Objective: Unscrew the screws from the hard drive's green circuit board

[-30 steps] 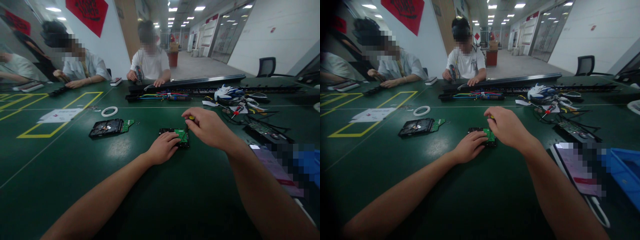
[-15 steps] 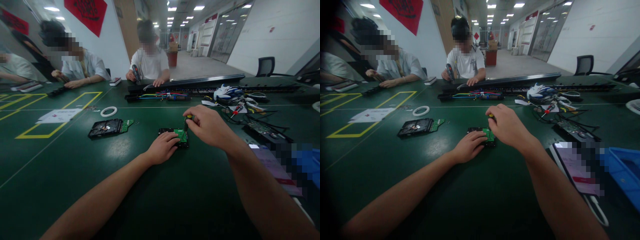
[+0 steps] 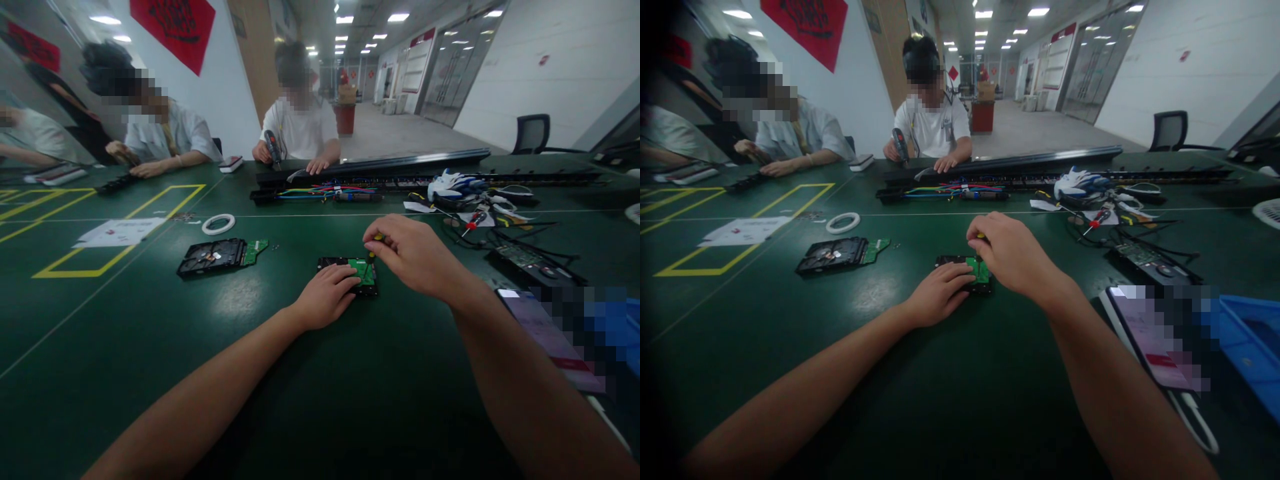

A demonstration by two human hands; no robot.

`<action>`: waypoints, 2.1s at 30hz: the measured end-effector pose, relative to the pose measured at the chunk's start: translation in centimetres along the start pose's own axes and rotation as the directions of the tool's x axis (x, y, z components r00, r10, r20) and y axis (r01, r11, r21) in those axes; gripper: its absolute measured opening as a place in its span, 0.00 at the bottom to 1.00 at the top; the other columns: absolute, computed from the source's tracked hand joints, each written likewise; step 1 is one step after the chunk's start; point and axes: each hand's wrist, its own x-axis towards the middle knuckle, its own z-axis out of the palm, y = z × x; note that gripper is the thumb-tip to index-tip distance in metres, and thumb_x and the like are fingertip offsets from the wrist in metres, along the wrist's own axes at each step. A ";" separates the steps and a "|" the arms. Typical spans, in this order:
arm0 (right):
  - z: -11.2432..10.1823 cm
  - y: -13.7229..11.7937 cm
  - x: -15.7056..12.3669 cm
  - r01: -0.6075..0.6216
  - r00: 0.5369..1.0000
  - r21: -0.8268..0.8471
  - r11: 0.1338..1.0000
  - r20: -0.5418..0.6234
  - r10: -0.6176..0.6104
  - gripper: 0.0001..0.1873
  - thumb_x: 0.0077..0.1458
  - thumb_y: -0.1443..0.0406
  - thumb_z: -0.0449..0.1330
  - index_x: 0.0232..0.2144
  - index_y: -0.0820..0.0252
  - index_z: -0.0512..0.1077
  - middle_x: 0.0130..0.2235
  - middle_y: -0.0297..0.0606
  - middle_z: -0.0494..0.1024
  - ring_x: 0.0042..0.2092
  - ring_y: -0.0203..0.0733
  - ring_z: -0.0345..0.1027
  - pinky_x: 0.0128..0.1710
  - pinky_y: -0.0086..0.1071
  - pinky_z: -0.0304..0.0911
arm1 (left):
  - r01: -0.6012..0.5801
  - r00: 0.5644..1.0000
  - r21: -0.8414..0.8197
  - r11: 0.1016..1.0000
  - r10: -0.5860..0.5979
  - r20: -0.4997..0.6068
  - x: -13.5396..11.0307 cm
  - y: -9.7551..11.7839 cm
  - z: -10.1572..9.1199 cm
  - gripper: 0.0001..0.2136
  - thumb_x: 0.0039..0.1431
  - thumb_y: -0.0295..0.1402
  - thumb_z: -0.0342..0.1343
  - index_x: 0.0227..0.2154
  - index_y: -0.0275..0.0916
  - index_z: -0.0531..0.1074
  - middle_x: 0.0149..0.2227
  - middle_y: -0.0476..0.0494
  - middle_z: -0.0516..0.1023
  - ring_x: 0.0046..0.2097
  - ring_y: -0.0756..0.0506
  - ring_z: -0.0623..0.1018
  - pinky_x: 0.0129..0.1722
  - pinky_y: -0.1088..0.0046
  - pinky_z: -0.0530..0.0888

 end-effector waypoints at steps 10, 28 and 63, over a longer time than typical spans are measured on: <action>0.0 -0.1 -0.1 -0.057 0.998 -0.048 0.997 -0.031 0.055 0.08 0.63 0.67 0.59 0.43 0.59 0.76 0.43 0.44 0.80 0.39 0.47 0.71 0.41 0.40 0.62 | -0.009 1.000 -0.003 1.000 0.009 -0.004 -0.1 -0.1 0.1 0.17 0.73 0.35 0.54 0.61 0.41 0.70 0.65 0.35 0.73 0.69 0.35 0.70 0.69 0.44 0.68; 0.4 -0.4 0.1 0.020 1.000 -0.005 1.000 -0.008 -0.020 0.10 0.64 0.71 0.55 0.44 0.59 0.75 0.47 0.46 0.81 0.49 0.51 0.74 0.52 0.43 0.65 | -0.006 1.000 0.008 1.000 0.007 -0.007 0.0 -0.1 0.1 0.17 0.74 0.35 0.53 0.61 0.42 0.70 0.64 0.36 0.73 0.68 0.35 0.70 0.69 0.45 0.68; 0.0 -0.2 -0.2 0.006 1.000 -0.025 1.000 -0.019 -0.006 0.12 0.62 0.70 0.59 0.46 0.62 0.77 0.44 0.45 0.80 0.41 0.47 0.72 0.43 0.40 0.64 | -0.011 1.000 0.004 1.000 0.011 -0.011 -0.1 -0.2 0.2 0.17 0.73 0.35 0.54 0.62 0.41 0.70 0.65 0.35 0.73 0.68 0.35 0.70 0.69 0.45 0.67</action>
